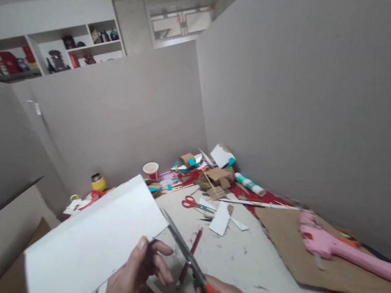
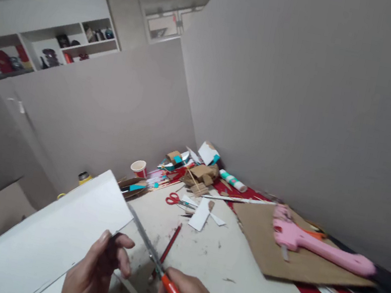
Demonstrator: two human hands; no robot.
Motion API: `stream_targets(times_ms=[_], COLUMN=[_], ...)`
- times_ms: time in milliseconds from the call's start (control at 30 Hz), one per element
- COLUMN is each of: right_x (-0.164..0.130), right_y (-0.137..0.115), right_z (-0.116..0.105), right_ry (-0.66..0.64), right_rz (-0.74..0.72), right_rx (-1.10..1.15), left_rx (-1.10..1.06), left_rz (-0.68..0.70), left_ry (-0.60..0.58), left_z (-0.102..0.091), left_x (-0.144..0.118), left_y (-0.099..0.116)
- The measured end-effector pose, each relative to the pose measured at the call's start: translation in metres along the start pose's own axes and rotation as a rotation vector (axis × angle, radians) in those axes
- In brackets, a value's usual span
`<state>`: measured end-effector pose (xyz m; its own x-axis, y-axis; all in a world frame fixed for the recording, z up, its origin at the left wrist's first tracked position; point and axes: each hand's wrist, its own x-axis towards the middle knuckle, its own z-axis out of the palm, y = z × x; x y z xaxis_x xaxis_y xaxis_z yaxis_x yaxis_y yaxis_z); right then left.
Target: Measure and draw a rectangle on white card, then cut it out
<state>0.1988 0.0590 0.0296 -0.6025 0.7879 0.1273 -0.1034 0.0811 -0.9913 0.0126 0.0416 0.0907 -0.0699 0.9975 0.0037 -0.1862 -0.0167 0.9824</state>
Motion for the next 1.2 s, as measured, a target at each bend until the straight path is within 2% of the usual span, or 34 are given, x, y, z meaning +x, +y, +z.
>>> stream_targets(times_ms=[133, 333, 400, 767, 1200], right_x=[0.008, 0.004, 0.002, 0.002, -0.003], right_y=[0.012, 0.034, 0.037, 0.027, 0.031], right_z=[-0.004, -0.004, -0.007, -0.008, -0.012], right_ry=[-0.01, -0.003, -0.021, -0.004, -0.021], right_rz=[0.019, 0.157, 0.14, -0.038, 0.017], right_rx=[0.022, 0.076, 0.051, -0.151, -0.129], left_rx=[-0.038, -0.048, -0.051, -0.038, -0.096], left_rz=[-0.028, -0.052, -0.062, -0.074, -0.088], left_ry=[-0.007, -0.023, -0.032, -0.062, -0.077], left_z=[-0.002, 0.001, 0.002, 0.003, 0.001], left_x=[0.003, -0.001, -0.002, -0.003, -0.003], left_y=[-0.004, 0.0, 0.0, 0.0, -0.001])
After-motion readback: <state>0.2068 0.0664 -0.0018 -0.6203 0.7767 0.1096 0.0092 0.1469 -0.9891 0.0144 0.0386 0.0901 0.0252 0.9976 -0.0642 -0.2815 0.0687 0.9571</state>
